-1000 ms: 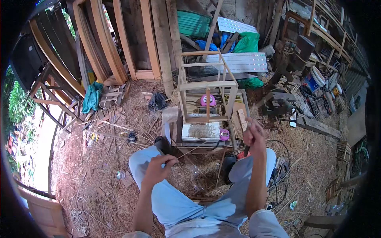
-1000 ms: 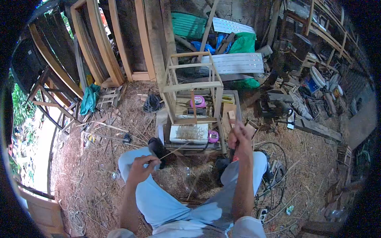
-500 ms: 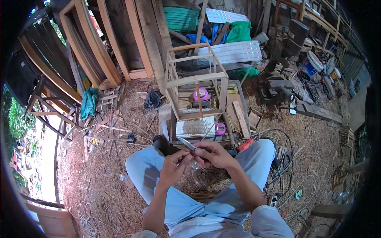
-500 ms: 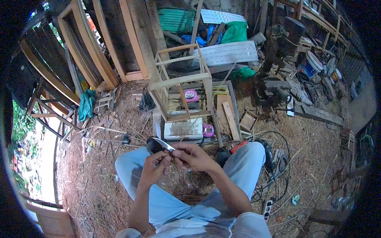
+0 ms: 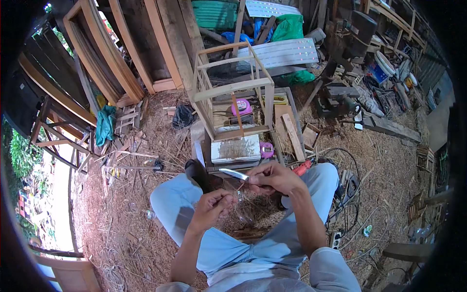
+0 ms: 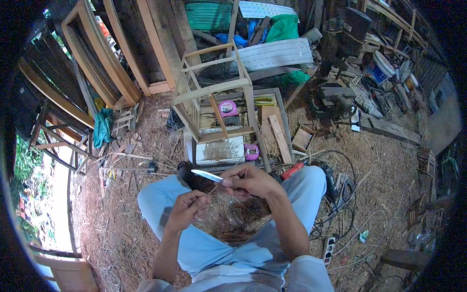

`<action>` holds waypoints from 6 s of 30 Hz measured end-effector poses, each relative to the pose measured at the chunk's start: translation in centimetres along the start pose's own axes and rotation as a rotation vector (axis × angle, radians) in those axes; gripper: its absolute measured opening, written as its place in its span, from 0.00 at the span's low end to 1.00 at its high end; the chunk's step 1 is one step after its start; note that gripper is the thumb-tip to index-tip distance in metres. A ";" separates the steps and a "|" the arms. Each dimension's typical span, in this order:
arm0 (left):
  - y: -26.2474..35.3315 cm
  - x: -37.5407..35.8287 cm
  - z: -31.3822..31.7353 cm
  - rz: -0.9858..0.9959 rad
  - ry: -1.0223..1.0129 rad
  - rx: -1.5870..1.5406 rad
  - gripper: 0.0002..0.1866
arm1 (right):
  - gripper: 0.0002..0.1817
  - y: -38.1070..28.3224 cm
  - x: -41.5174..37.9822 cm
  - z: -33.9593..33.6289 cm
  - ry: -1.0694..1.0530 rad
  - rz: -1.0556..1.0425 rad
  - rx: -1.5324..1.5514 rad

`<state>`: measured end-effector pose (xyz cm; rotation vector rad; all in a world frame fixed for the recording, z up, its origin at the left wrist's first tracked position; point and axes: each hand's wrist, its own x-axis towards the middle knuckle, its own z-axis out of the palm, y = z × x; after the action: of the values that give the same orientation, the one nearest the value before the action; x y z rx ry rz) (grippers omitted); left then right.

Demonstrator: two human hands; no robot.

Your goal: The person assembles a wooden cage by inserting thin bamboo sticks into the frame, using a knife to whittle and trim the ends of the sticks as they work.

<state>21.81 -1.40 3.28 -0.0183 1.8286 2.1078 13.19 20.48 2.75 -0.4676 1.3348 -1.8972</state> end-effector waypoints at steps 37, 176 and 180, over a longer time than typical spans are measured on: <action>0.3 1.7 -0.2 0.258 0.165 0.387 0.08 | 0.22 0.4 -0.5 -0.8 -0.108 -0.205 0.089; -2.2 -1.5 -1.6 -0.113 -0.007 -0.259 0.15 | 0.08 1.0 -0.1 -9.0 1.311 -0.652 -1.121; -2.3 -1.8 -2.8 -0.137 0.036 -0.114 0.14 | 0.10 1.1 -1.8 -14.3 1.559 -0.595 -0.935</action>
<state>23.51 -4.28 1.01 -0.2045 1.6741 2.1247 5.23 30.81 -3.57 0.4518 3.4429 -1.8761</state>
